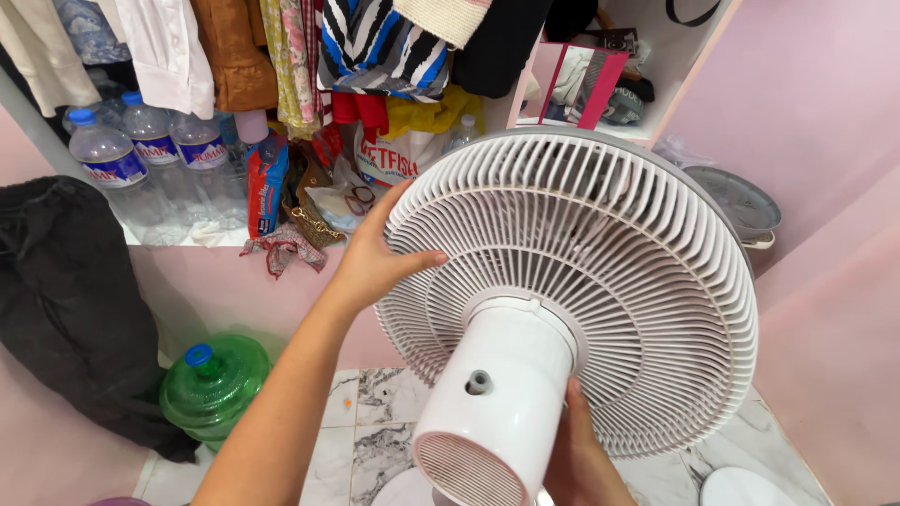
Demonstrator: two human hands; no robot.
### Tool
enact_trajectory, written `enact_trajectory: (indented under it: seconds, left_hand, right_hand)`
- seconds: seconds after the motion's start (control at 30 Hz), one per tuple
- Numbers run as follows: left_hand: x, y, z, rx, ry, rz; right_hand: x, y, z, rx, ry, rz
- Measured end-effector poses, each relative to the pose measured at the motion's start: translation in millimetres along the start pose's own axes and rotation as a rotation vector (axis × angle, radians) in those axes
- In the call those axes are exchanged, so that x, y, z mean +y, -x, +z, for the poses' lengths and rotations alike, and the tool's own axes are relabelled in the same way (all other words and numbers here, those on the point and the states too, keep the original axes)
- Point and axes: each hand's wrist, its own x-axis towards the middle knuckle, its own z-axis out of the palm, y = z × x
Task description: The person assembles a standing fan by attaching the rear grille, then uses a screwdriver to tighten the screws securing the front grille. The fan is positioned on the floor in a bedroom.
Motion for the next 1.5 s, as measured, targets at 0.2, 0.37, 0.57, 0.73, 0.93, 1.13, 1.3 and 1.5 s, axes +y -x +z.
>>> enact_trajectory:
  seconds: [0.2,0.37,0.57,0.73,0.93,1.13,1.3,1.5]
  left_hand:
    - [10.6,8.9,4.9,0.054,-0.015,-0.028]
    - [23.4,20.0,7.4,0.14,-0.176,-0.067]
    - [32.9,33.3,8.3,0.222,-0.242,-0.08]
    - [34.8,36.8,15.1,0.286,-0.304,-0.059]
    - [37.4,29.0,31.9,0.376,-0.404,-0.053]
    - [36.9,29.0,30.9,0.454,-0.406,-0.1]
    - [34.1,34.6,10.6,0.503,-0.464,-0.084]
    - [30.7,46.3,-2.8,0.521,-0.457,-0.049]
  right_hand:
    - [-22.1,-24.4,2.3,-0.102,0.055,-0.027]
    - [-23.5,-24.4,-16.8,-0.034,0.148,-0.037]
    - [-14.9,-31.1,-47.2,0.053,0.246,-0.017]
    - [-20.9,-57.6,-56.4,-0.096,0.165,-0.052]
    - [-56.6,-104.9,-46.2,-0.222,0.151,-0.077]
    - [-64.9,-129.7,-39.8,-0.274,0.146,-0.055]
    - [-49.4,-135.0,-31.8,-0.291,0.158,-0.022]
    - [-53.1,-147.8,-13.9,-0.315,0.17,-0.041]
